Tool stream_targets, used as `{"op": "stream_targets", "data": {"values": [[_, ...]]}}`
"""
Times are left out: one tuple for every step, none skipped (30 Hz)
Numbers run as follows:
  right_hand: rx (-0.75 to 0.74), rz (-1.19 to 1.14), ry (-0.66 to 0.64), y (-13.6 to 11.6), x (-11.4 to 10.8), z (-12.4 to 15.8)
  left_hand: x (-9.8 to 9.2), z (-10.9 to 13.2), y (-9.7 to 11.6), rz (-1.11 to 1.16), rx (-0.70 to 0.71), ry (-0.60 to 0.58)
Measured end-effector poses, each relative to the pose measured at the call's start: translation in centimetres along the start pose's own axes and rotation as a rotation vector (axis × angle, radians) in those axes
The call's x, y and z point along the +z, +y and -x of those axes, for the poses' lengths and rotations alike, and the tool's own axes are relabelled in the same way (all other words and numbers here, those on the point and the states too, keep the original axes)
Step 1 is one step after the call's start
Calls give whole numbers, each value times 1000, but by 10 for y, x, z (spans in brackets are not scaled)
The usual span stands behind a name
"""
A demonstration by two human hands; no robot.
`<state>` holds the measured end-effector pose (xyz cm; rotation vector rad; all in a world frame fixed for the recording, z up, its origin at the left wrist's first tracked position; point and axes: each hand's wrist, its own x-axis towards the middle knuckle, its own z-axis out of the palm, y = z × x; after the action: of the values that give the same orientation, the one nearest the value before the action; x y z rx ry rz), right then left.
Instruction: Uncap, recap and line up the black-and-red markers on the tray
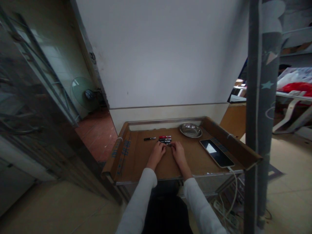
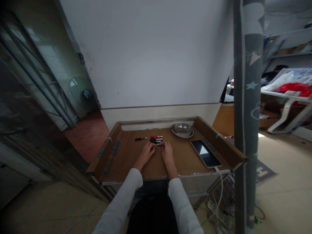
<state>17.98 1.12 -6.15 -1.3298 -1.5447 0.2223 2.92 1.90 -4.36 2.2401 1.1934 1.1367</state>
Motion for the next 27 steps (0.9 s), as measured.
{"op": "stream_targets", "data": {"values": [[-3, -6, -8, 1, 0, -1, 0, -1, -1, 22, -10, 2], [-6, -12, -13, 1, 1, -1, 0, -1, -1, 47, -23, 5], [-9, -16, -14, 1, 1, -2, 0, -2, -2, 73, -36, 9], [-10, -16, -13, 1, 1, -2, 0, -3, -3, 99, -53, 14], [-10, -13, -11, 1, 2, -3, -1, -3, -4, 123, -72, 20], [-9, -8, -9, 1, 2, -3, -1, -4, -4, 142, -90, 27], [-7, -1, -7, 1, 2, -4, -1, -4, -4, 151, -104, 33], [-4, 5, -4, 0, 2, -4, -1, -4, -4, 145, -112, 39], [-3, 11, 0, 0, 2, -4, -2, -4, -4, 123, -115, 45], [-3, 15, 5, -1, 2, -4, -2, -4, -3, 89, -114, 54], [-5, 21, 10, -1, 2, -4, -2, -3, -3, 49, -112, 62], [-7, 30, 16, -2, 2, -4, -3, -3, -2, 9, -109, 67], [-10, 44, 22, -2, 2, -4, -3, -3, -1, -26, -109, 72], [-10, 60, 27, -2, 1, -4, -4, -3, 0, -54, -110, 74], [-10, 77, 32, -2, 1, -3, -4, -3, 1, -78, -111, 75], [-10, 93, 35, -2, 1, -3, -4, -3, 2, -101, -112, 77], [-11, 104, 34, -1, 2, -3, -4, -3, 3, -123, -113, 80], [-11, 112, 31, -1, 2, -4, -4, -3, 3, -144, -114, 84], [-11, 119, 24, 0, 3, -4, -4, -3, 4, -162, -113, 87], [-11, 123, 14, 0, 4, -4, -4, -3, 4, -177, -112, 89], [-10, 126, 4, 1, 4, -5, -4, -3, 4, -189, -111, 89], [-7, 127, -6, 1, 5, -6, -4, -3, 4, -198, -109, 85], [-4, 123, -11, 2, 5, -7, -4, -4, 4, -203, -107, 79], [1, 112, -13, 2, 5, -7, -4, -4, 4, -206, -107, 79], [7, 93, -10, 2, 5, -8, -5, -4, 3, -209, -109, 88], [15, 70, -4, 3, 4, -8, -5, -5, 3, -214, -112, 110], [25, 45, 5, 3, 3, -9, -6, -5, 2, -223, -120, 144]]}}
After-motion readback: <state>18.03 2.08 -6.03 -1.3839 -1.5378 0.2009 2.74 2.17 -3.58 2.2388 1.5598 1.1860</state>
